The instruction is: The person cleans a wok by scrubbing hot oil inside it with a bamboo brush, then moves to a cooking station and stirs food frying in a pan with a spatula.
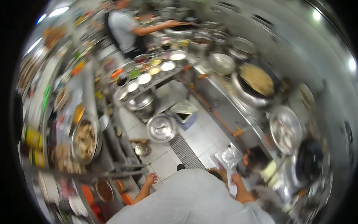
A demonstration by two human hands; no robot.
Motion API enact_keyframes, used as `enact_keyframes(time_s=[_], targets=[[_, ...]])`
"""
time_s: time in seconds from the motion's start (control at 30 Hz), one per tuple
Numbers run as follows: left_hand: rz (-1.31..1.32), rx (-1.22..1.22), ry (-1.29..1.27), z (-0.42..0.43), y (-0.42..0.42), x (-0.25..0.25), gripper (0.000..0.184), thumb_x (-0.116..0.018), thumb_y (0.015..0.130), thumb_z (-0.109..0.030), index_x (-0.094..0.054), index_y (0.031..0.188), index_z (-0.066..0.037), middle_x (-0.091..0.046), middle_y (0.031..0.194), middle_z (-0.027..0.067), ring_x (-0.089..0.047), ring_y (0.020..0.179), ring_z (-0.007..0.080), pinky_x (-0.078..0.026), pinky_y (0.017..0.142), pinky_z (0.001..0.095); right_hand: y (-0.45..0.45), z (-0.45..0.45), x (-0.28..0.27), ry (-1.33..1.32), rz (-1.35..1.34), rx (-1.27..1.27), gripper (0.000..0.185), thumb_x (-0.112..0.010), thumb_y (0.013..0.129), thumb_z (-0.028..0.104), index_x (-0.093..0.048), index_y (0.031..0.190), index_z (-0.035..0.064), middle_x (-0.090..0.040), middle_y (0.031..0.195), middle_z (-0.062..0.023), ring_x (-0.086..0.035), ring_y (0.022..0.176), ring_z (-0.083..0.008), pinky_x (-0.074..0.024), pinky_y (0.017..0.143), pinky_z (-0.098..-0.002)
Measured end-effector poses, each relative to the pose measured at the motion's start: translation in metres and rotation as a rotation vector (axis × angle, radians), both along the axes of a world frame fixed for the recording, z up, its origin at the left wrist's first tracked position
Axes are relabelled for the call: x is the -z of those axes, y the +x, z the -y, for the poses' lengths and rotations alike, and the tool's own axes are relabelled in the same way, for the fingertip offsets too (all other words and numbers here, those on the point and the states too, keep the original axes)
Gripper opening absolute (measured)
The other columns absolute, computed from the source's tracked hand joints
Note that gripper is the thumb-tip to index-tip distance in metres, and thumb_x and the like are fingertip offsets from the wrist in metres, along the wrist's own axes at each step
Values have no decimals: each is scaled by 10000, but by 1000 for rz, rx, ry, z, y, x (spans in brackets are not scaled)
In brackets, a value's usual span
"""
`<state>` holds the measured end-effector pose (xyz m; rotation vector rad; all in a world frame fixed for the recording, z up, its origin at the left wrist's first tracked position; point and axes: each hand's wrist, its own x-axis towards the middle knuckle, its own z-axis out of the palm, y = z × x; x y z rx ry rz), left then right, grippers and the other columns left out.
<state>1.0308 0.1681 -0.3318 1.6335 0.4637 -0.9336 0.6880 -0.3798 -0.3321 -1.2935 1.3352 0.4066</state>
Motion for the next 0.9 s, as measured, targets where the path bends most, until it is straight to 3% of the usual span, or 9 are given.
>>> enact_keyframes(time_s=[0.07,0.1,0.13,0.23,0.33,0.47,0.57,0.7,0.9], targets=[[9,25,11,0,53,-2,234,-516,868,-161,-522,1102,-148,-579,792,14,-555,627,151,-473,516,337,13,-8,5,-233,83,-207,467,-426,935,427,-641,863,19,-624,638,-160,-633,512,-255,-502,408,-380],[35,-75,22,3,72,0,242,-506,872,-157,-507,1114,-151,-574,799,15,-555,634,152,-475,512,335,21,-10,9,-648,198,-498,530,-389,943,439,-654,770,15,-613,574,-131,-619,472,-231,-507,434,-345],[33,-4,21,5,89,4,242,-506,872,-157,-507,1114,-151,-574,799,15,-555,634,152,-475,512,335,47,-16,-31,-698,169,-405,522,-417,938,414,-645,674,25,-614,564,-111,-603,450,-212,-499,435,-322],[26,7,-44,3,128,15,220,-496,882,-163,-500,1102,-155,-564,840,25,-564,677,164,-488,537,347,116,-20,-93,-524,167,207,257,-530,906,280,-577,998,45,-584,609,-100,-577,481,-207,-512,470,-348],[-70,60,-67,24,140,18,201,-511,887,-182,-503,1086,-152,-565,885,35,-572,704,184,-495,568,357,161,-4,-141,-227,479,726,552,-600,879,222,-295,1325,110,-559,915,-134,-594,647,-230,-528,517,-378],[-73,136,23,55,121,17,205,-532,888,-191,-523,1084,-130,-577,827,28,-581,741,187,-498,606,361,195,39,-142,-213,527,925,613,-583,895,301,-238,1376,145,-492,1102,-155,-586,829,-266,-535,600,-406],[149,439,-269,57,132,52,193,-538,889,-180,-550,1052,-78,-585,801,33,-580,744,175,-488,624,327,222,66,-123,-229,522,1003,685,-549,902,405,-177,1432,182,-445,1251,-145,-518,1018,-292,-486,780,-462],[426,765,2,70,154,21,201,-539,886,-174,-553,1057,-69,-588,801,36,-582,741,172,-484,623,314,256,85,-130,-203,472,1048,696,-544,904,403,-159,1445,196,-433,1305,-129,-491,1084,-283,-462,785,-438],[435,717,48,118,207,-15,212,-541,883,-165,-557,1063,-54,-594,802,41,-585,735,166,-478,621,295,269,134,-51,-245,547,1100,675,-545,921,372,-155,1442,193,-558,1087,-108,-577,894,-243,-497,673,-400]])
